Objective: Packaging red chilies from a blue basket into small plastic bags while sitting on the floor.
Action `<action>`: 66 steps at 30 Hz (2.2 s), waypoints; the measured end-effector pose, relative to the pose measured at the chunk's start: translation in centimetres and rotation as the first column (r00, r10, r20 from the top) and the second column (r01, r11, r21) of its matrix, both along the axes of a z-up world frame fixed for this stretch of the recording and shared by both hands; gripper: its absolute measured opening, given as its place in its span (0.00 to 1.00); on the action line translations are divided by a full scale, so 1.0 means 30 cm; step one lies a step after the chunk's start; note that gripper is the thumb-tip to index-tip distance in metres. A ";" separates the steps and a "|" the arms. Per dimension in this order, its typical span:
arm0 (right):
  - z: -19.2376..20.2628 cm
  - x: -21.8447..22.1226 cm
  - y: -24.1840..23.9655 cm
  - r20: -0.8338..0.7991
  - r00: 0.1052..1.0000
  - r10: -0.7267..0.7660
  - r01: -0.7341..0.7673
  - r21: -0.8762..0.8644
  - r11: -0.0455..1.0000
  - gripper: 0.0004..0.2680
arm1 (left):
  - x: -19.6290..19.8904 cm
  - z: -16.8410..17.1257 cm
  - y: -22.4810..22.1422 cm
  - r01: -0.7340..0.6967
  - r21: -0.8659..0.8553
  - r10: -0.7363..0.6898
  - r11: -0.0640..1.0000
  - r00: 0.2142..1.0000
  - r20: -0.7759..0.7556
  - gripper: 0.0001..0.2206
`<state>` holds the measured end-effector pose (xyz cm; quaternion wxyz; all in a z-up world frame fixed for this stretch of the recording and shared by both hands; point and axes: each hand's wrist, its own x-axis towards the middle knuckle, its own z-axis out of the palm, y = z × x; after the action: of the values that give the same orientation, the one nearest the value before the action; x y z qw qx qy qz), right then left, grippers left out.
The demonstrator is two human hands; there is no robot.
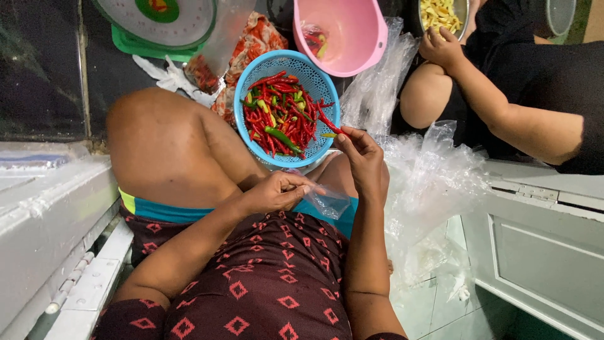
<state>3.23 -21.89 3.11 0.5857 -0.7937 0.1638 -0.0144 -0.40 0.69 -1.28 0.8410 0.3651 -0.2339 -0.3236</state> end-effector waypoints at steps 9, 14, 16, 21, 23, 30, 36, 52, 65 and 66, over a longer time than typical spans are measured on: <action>0.070 -0.006 0.041 0.039 0.999 -0.021 0.017 0.118 0.993 0.11 | 0.004 -0.040 -0.007 -0.035 0.013 0.035 0.999 0.999 0.009 0.13; 0.127 -0.079 -0.037 0.029 0.994 -0.109 0.100 0.210 0.973 0.09 | 0.042 0.009 0.022 -0.043 0.025 0.043 0.999 0.999 0.017 0.13; 0.153 -0.130 -0.069 0.021 0.990 -0.138 0.129 0.242 0.962 0.09 | 0.044 0.031 0.038 -0.045 0.033 0.044 0.998 0.999 0.010 0.13; 0.340 -0.259 -0.052 0.194 0.981 -0.010 -0.005 0.076 0.997 0.05 | 0.034 -0.021 0.034 -0.051 0.038 0.052 0.998 0.999 -0.004 0.14; 0.406 -0.298 -0.049 0.208 0.977 0.053 -0.057 0.013 0.998 0.06 | 0.029 -0.004 0.042 -0.056 0.049 0.056 0.997 0.998 -0.002 0.14; 0.570 -0.328 0.071 0.179 0.964 0.196 -0.134 -0.308 0.942 0.06 | 0.042 0.036 0.050 -0.069 0.058 0.068 0.996 0.998 0.012 0.13; 0.546 -0.261 0.221 0.112 0.953 0.282 -0.166 -0.585 0.794 0.05 | 0.043 0.059 0.045 -0.078 0.055 0.077 0.995 0.997 0.018 0.13; 0.365 -0.103 0.138 0.163 0.920 0.355 -0.186 -0.616 0.766 0.03 | 0.035 0.004 0.006 -0.070 0.057 0.069 0.996 0.997 0.024 0.13; -0.403 0.185 0.099 -0.293 0.902 0.317 -0.416 -0.784 0.460 0.13 | 0.012 -0.051 -0.016 -0.049 0.055 0.048 0.997 0.999 0.018 0.13; -0.410 0.185 0.103 -0.284 0.907 0.310 -0.408 -0.771 0.489 0.13 | 0.011 -0.048 -0.015 -0.040 0.044 0.040 0.998 0.999 0.003 0.13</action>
<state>8.78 -18.80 -9.20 0.1332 -0.9881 0.0002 0.0765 -0.08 0.24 -2.72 0.8390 0.3883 -0.2202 -0.3113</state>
